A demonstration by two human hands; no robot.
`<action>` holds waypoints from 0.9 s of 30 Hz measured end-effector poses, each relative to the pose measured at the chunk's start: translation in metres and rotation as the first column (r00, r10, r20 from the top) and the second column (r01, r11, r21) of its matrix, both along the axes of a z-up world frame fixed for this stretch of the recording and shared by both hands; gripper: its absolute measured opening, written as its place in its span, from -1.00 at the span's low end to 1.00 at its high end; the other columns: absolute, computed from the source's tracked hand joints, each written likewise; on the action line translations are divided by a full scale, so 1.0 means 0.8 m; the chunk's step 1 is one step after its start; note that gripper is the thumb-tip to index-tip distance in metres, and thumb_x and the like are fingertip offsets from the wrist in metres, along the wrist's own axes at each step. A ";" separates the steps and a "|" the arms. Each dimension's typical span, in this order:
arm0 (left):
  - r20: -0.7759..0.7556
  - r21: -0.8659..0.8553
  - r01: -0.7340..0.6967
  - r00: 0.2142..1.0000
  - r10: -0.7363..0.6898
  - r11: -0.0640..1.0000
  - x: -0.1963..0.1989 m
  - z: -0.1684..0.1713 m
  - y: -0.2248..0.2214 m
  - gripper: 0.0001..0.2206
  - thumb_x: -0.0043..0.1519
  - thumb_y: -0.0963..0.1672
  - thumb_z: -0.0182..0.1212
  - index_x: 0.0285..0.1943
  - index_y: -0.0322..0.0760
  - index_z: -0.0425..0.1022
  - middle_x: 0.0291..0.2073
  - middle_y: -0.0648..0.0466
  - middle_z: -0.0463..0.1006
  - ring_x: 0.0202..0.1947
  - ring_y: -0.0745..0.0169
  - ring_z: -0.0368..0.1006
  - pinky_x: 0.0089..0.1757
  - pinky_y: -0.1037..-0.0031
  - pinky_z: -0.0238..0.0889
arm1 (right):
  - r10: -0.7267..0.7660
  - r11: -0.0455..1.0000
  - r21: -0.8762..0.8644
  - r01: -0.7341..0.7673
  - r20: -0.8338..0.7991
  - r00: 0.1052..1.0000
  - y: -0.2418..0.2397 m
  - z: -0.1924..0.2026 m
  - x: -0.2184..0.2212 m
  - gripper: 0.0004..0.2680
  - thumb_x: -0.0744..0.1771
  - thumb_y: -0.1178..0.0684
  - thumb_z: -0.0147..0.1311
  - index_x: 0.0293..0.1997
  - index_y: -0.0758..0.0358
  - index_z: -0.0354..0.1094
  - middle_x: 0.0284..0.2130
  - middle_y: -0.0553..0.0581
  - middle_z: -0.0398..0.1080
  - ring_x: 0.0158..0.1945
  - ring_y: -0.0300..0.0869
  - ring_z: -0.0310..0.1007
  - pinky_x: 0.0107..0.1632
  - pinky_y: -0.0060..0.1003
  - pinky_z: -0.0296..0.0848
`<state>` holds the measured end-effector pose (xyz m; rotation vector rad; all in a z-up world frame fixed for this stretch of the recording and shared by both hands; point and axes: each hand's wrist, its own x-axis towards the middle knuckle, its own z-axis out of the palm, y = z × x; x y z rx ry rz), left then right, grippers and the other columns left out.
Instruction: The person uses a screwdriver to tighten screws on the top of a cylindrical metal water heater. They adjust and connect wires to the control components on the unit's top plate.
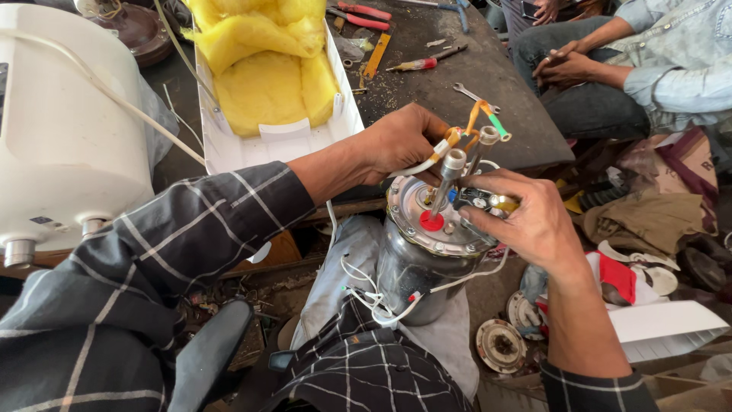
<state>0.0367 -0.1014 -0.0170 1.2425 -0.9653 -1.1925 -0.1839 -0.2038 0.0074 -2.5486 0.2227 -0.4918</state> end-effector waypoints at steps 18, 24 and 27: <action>0.149 -0.048 -0.083 0.985 0.089 0.995 0.010 -0.026 -0.031 -0.72 -0.04 -0.31 0.37 -0.13 -0.44 0.70 -0.43 0.03 0.68 -0.51 0.43 0.53 -0.45 0.56 0.41 | -0.130 0.985 0.114 0.126 0.029 0.991 -0.012 -0.006 0.019 -0.72 0.22 0.12 0.32 0.01 0.32 0.53 -0.18 0.18 0.60 -0.22 -0.22 0.60 -0.12 -0.33 0.46; 0.065 -0.009 -0.228 0.971 0.228 0.974 0.007 -0.033 -0.033 -0.83 0.04 -0.26 0.40 -0.20 -0.50 0.70 -0.46 0.01 0.67 -0.52 0.43 0.49 -0.46 0.51 0.35 | -0.141 0.983 0.123 0.137 0.030 0.990 -0.016 -0.008 0.026 -0.71 0.21 0.12 0.32 0.01 0.32 0.54 -0.20 0.17 0.61 -0.24 -0.22 0.59 -0.12 -0.33 0.46; 0.009 -0.010 -0.207 0.978 0.207 0.978 0.002 -0.035 -0.033 -0.83 0.05 -0.27 0.38 -0.20 -0.52 0.70 -0.45 -0.01 0.68 -0.52 0.40 0.50 -0.45 0.51 0.36 | -0.100 0.989 0.115 0.094 0.053 0.994 -0.022 -0.012 0.025 -0.70 0.21 0.11 0.34 0.01 0.34 0.52 -0.15 0.16 0.60 -0.17 -0.23 0.60 -0.07 -0.35 0.47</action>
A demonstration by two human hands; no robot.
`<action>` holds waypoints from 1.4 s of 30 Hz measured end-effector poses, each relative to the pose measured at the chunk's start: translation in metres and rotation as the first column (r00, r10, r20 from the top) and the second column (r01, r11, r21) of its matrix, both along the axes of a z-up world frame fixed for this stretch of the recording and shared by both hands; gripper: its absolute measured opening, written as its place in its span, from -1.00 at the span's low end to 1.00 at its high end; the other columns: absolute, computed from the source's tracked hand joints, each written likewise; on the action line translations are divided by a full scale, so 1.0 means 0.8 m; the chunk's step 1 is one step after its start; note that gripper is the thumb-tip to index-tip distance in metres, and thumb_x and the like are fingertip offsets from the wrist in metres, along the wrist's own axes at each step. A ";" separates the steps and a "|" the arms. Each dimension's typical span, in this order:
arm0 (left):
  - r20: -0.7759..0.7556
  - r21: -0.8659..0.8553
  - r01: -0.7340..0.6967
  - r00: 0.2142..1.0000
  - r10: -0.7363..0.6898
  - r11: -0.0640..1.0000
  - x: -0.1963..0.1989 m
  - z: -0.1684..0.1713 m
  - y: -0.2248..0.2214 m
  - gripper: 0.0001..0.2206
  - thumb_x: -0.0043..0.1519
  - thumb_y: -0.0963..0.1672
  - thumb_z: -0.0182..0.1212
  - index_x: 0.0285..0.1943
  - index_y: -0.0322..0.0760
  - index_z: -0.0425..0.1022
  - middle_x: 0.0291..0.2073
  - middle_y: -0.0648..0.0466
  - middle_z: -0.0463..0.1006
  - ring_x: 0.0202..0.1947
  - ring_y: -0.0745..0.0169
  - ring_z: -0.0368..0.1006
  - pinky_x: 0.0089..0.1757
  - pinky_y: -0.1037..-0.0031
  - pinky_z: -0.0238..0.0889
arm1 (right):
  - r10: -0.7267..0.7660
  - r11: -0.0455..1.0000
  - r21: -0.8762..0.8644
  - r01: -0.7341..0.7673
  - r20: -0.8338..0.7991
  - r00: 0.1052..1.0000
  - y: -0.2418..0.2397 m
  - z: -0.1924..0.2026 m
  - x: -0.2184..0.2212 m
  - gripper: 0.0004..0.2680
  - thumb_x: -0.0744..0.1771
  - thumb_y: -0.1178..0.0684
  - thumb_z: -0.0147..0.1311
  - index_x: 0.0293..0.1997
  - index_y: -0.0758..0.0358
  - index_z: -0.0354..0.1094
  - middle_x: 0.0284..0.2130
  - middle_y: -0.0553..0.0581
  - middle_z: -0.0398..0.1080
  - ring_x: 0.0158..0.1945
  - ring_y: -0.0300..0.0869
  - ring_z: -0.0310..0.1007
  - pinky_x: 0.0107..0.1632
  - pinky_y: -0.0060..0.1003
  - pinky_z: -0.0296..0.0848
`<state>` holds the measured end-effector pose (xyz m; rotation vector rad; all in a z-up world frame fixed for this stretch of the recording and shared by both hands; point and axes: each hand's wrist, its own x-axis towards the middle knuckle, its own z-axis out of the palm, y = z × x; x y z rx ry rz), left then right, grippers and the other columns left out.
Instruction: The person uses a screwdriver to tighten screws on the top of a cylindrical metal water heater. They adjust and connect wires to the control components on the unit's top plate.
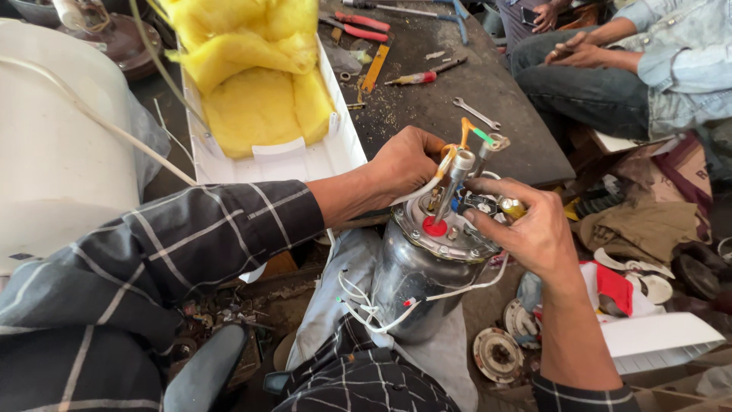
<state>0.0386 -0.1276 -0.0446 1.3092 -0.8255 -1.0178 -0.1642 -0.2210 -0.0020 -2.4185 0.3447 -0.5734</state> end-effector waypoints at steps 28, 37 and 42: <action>-0.183 0.120 0.056 0.983 -0.034 0.991 -0.001 0.015 0.009 -0.87 0.09 -0.27 0.39 -0.23 -0.54 0.67 -0.54 -0.01 0.63 -0.64 0.39 0.47 -0.58 0.50 0.33 | 0.169 0.983 -0.007 -0.182 0.400 0.901 -0.019 0.033 -0.005 -0.60 0.41 0.30 0.13 0.39 0.26 0.02 -0.09 0.21 0.46 -0.07 -0.16 0.58 0.01 -0.33 0.65; -0.158 0.127 0.071 0.986 -0.050 0.989 0.002 0.012 0.009 -0.87 0.08 -0.28 0.37 -0.23 -0.56 0.67 -0.54 -0.04 0.63 -0.64 0.38 0.48 -0.60 0.49 0.34 | 0.141 0.955 0.166 -0.244 0.472 0.870 -0.004 0.003 0.008 -0.59 0.46 0.32 0.16 0.44 0.24 -0.02 -0.09 0.22 0.42 -0.03 -0.10 0.58 0.11 -0.29 0.63; -0.170 0.118 0.083 0.983 -0.062 0.990 0.005 0.008 0.007 -0.86 0.06 -0.31 0.34 -0.22 -0.57 0.67 -0.51 -0.05 0.65 -0.62 0.37 0.51 -0.58 0.47 0.38 | 0.095 0.951 0.220 -0.218 0.462 0.882 0.004 0.002 0.014 -0.57 0.43 0.32 0.13 0.43 0.24 -0.03 -0.07 0.22 0.39 -0.02 -0.10 0.56 0.18 -0.26 0.58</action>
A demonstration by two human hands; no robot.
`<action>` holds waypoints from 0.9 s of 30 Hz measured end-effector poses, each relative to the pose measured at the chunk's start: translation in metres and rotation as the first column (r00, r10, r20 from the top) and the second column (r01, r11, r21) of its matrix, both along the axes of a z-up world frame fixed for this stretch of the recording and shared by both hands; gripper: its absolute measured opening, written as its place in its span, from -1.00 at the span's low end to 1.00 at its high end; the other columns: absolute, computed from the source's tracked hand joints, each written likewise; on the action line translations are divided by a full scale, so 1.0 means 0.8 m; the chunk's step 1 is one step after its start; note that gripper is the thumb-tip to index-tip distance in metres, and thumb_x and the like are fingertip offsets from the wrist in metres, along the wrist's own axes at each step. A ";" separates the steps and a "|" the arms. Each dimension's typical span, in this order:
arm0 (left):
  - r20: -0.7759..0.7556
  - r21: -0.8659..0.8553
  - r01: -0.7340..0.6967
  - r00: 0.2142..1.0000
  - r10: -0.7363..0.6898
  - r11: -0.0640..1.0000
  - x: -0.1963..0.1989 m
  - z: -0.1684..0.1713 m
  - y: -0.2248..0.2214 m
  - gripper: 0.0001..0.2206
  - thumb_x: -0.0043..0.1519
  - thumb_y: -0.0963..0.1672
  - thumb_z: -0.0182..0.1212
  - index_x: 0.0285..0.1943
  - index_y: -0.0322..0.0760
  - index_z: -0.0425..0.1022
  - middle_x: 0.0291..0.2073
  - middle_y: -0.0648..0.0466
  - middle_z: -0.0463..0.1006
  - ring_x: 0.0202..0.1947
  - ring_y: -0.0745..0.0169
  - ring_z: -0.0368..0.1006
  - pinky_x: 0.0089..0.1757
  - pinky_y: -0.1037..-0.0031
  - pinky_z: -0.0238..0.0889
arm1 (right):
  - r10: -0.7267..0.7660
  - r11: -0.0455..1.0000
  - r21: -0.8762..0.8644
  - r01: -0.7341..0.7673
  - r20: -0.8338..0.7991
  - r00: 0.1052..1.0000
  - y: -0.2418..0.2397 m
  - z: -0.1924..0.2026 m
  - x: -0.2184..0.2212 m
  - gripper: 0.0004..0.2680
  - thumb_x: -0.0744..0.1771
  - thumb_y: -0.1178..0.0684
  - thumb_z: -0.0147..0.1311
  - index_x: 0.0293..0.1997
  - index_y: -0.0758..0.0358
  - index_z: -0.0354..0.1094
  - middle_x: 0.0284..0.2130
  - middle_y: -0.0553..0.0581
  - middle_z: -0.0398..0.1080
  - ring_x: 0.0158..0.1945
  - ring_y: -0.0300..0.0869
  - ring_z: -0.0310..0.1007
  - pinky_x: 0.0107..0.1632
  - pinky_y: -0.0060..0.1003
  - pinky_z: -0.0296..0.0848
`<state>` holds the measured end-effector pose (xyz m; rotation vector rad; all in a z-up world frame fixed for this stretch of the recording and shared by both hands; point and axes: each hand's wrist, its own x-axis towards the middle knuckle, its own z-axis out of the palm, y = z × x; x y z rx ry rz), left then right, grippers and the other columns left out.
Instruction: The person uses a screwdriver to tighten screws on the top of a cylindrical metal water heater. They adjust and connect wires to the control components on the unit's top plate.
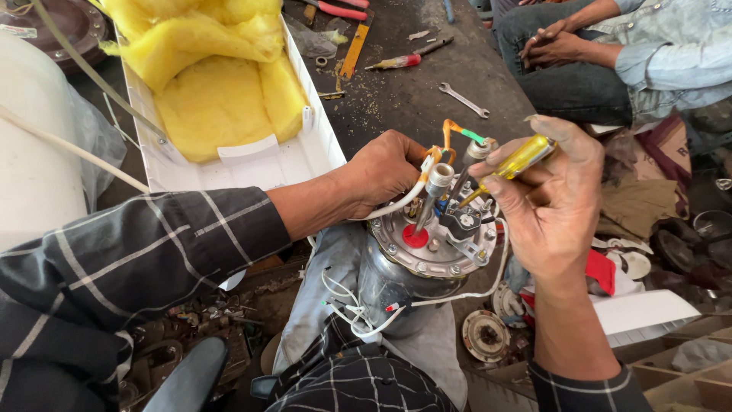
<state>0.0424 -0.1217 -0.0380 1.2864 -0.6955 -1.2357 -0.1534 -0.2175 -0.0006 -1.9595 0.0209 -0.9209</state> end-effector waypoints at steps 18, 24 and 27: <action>-0.008 0.003 -0.005 1.000 0.005 1.000 0.000 -0.004 -0.002 -0.82 0.05 -0.30 0.36 -0.18 -0.59 0.65 -0.48 -0.08 0.65 -0.60 0.34 0.51 -0.56 0.47 0.38 | 0.134 0.970 -0.172 -0.174 -0.222 0.966 -0.003 0.056 0.012 -0.60 0.38 0.21 0.14 0.34 0.31 0.02 -0.05 0.22 0.47 0.01 -0.18 0.56 0.07 -0.33 0.62; 0.009 -0.052 0.094 0.996 -0.094 0.994 0.006 -0.008 0.000 -0.78 0.01 -0.31 0.39 -0.16 -0.58 0.63 -0.45 -0.07 0.65 -0.55 0.34 0.54 -0.51 0.49 0.41 | 0.118 0.929 -0.326 -0.176 -0.191 0.975 -0.002 0.052 0.017 -0.59 0.38 0.21 0.19 0.34 0.26 0.04 0.00 0.22 0.45 -0.02 -0.24 0.55 0.04 -0.37 0.60; 0.076 -0.012 0.133 0.988 -0.132 0.991 0.013 -0.008 0.000 -0.75 -0.05 -0.33 0.40 -0.17 -0.57 0.62 -0.46 -0.04 0.64 -0.54 0.35 0.53 -0.50 0.48 0.40 | -0.016 0.903 -0.424 -0.068 -0.191 0.981 0.000 0.049 0.012 -0.57 0.37 0.23 0.28 0.37 0.26 0.11 -0.09 0.21 0.43 -0.08 -0.23 0.54 -0.04 -0.40 0.59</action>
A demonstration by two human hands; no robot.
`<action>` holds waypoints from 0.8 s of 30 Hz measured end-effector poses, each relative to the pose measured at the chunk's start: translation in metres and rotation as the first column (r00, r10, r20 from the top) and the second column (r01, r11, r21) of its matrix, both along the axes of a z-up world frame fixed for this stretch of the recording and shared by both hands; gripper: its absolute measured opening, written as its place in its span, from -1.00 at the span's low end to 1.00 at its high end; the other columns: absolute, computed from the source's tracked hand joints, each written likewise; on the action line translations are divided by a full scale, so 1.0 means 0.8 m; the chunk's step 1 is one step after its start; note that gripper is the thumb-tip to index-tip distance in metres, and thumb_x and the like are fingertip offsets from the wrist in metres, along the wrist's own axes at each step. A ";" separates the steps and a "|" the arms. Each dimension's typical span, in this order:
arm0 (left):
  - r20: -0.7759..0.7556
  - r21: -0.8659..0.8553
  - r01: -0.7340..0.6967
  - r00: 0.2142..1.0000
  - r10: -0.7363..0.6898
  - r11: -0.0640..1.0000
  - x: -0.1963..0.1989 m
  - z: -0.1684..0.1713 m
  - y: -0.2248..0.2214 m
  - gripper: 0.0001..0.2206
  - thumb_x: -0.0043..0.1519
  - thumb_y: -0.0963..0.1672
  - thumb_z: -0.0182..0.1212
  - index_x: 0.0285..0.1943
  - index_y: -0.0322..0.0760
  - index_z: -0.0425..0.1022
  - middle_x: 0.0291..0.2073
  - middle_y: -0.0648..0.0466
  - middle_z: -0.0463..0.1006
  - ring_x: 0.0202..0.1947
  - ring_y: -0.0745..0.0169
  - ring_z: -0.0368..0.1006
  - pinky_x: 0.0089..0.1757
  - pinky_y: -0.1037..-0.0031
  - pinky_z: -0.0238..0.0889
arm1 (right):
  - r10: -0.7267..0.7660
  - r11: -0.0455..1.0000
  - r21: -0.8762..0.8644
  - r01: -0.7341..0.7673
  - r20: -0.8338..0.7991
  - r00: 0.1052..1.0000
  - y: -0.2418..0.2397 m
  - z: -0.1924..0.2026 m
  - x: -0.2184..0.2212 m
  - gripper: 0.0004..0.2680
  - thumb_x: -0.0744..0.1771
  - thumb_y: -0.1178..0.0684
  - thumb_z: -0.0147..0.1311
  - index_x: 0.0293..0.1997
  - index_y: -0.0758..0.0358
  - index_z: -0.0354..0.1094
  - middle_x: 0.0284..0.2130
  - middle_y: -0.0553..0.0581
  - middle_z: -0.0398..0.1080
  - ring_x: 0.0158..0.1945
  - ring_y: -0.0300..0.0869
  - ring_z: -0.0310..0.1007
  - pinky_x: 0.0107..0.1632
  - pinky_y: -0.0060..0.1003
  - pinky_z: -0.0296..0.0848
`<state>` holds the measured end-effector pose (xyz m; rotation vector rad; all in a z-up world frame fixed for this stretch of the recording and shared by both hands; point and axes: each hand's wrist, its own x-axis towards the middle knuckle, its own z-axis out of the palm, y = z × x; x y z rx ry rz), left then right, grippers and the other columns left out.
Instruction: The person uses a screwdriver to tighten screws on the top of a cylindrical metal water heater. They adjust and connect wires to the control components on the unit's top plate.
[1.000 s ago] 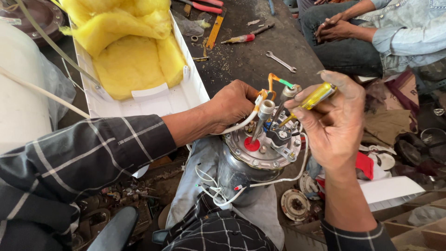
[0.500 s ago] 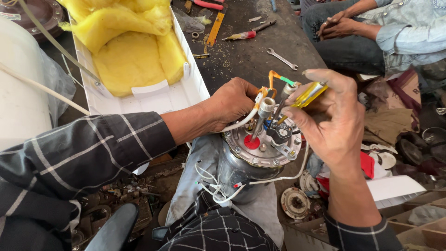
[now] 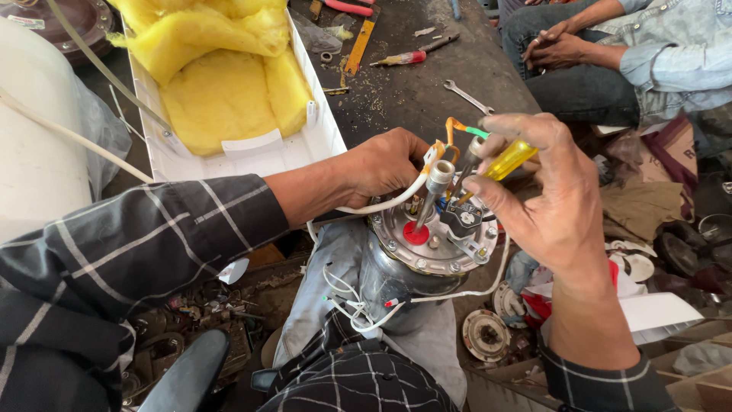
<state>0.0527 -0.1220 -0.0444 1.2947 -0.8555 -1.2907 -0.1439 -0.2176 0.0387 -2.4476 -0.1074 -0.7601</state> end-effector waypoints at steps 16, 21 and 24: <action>0.193 -0.087 0.083 0.979 -0.065 0.993 0.003 0.015 0.018 -0.79 -0.12 -0.30 0.42 -0.30 -0.42 0.65 -0.47 0.05 0.65 -0.50 0.39 0.51 -0.45 0.48 0.39 | -0.045 0.998 0.034 0.046 -0.049 0.998 0.001 0.001 -0.004 -0.52 0.36 0.26 0.28 0.42 0.31 0.08 -0.13 0.16 0.47 -0.12 -0.23 0.55 -0.05 -0.41 0.56; 0.447 -0.062 0.093 0.893 -0.055 0.994 0.000 0.025 0.018 -0.79 -0.15 -0.25 0.40 -0.31 -0.35 0.66 -0.48 0.10 0.66 -0.45 0.40 0.52 -0.37 0.48 0.40 | -0.063 0.997 -0.034 0.063 0.000 0.998 -0.002 -0.002 -0.007 -0.50 0.37 0.26 0.28 0.44 0.30 0.05 -0.16 0.17 0.48 -0.13 -0.26 0.55 -0.05 -0.43 0.56; 0.519 -0.089 0.151 0.851 -0.084 0.985 0.002 0.026 0.013 -0.82 -0.10 -0.22 0.40 -0.31 -0.34 0.64 -0.49 0.12 0.64 -0.44 0.41 0.50 -0.35 0.48 0.38 | -0.114 0.993 0.010 0.114 -0.007 0.993 -0.004 -0.005 -0.015 -0.52 0.38 0.28 0.26 0.43 0.33 0.04 -0.20 0.18 0.46 -0.14 -0.27 0.52 -0.05 -0.44 0.53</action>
